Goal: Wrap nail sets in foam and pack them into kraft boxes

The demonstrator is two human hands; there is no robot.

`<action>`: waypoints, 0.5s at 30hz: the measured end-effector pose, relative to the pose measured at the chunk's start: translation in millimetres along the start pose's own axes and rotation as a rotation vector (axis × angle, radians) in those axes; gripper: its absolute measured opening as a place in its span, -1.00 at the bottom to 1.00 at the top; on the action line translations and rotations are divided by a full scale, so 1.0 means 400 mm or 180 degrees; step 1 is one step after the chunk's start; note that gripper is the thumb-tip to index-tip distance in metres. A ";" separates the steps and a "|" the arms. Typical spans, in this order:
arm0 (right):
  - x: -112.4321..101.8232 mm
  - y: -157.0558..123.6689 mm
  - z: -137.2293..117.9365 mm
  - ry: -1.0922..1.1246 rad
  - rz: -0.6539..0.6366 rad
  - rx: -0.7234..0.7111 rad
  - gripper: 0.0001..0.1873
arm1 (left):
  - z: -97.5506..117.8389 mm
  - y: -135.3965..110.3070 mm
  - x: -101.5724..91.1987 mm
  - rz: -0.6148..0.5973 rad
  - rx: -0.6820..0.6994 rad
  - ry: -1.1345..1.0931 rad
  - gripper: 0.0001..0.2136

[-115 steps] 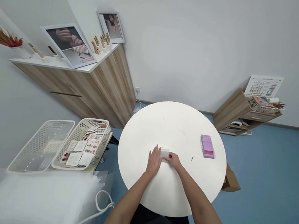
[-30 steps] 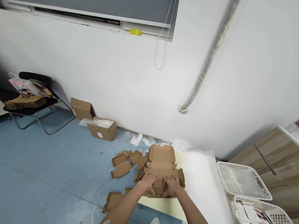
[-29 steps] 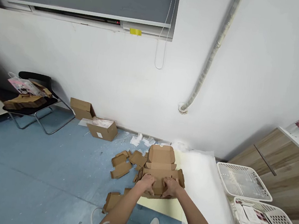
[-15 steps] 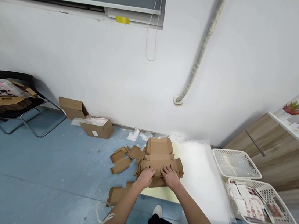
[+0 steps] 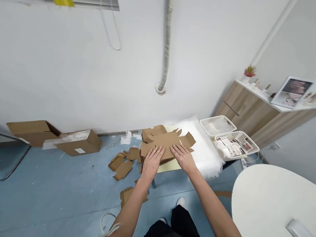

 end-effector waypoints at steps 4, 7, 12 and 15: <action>-0.098 -0.079 0.052 -0.0228 0.0093 0.0429 -0.47 | 0.117 0.035 -0.022 0.0283 0.0400 -0.0169 -0.43; -0.161 -0.178 0.124 -0.0461 0.0076 0.0870 -0.49 | 0.235 0.076 0.002 0.0363 0.0770 -0.0352 -0.45; -0.287 -0.435 0.262 -0.0873 0.0047 0.1652 -0.49 | 0.509 0.162 0.064 0.0341 0.1561 -0.0762 -0.46; -0.368 -0.632 0.330 -0.1103 0.0042 0.2134 -0.48 | 0.709 0.190 0.108 0.0260 0.2029 -0.1018 -0.44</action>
Point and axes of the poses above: each hand's wrist, its own y-axis towards the middle knuckle, its own x-axis out of the palm, z = x × y, the point moved 7 cm from there along y, towards the middle knuckle, and after that the axes turned 8 degrees about x, right-handed, at the moved point
